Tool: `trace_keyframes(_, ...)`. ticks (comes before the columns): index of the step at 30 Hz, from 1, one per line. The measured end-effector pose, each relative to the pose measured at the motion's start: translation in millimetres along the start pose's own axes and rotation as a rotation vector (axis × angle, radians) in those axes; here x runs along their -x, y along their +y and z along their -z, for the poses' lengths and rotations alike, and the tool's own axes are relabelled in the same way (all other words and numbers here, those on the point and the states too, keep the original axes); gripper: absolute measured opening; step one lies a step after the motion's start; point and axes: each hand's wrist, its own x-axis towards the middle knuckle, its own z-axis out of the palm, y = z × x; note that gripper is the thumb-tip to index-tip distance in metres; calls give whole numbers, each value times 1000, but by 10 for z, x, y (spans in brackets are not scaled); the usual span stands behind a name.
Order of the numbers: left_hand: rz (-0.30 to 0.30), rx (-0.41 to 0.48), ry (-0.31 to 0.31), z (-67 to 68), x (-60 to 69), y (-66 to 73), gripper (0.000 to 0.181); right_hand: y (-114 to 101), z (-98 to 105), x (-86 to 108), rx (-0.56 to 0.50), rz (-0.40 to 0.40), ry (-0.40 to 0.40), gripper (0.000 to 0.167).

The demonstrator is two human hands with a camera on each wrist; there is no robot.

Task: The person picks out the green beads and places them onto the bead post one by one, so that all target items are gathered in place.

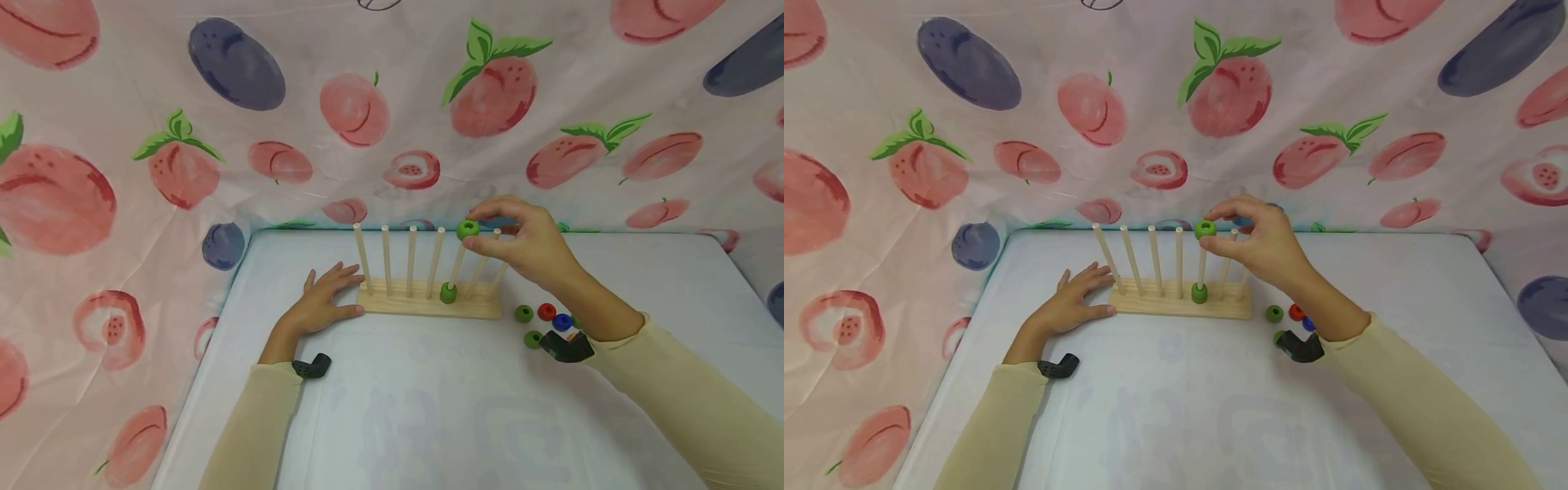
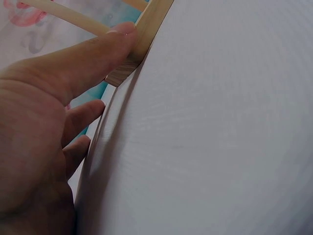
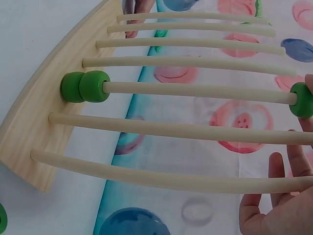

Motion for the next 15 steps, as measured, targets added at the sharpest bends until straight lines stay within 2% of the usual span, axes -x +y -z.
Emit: trace_keyframes(15, -5, 5, 2, -2, 1, -6, 68, 28, -9, 20, 51, -18, 10, 32)
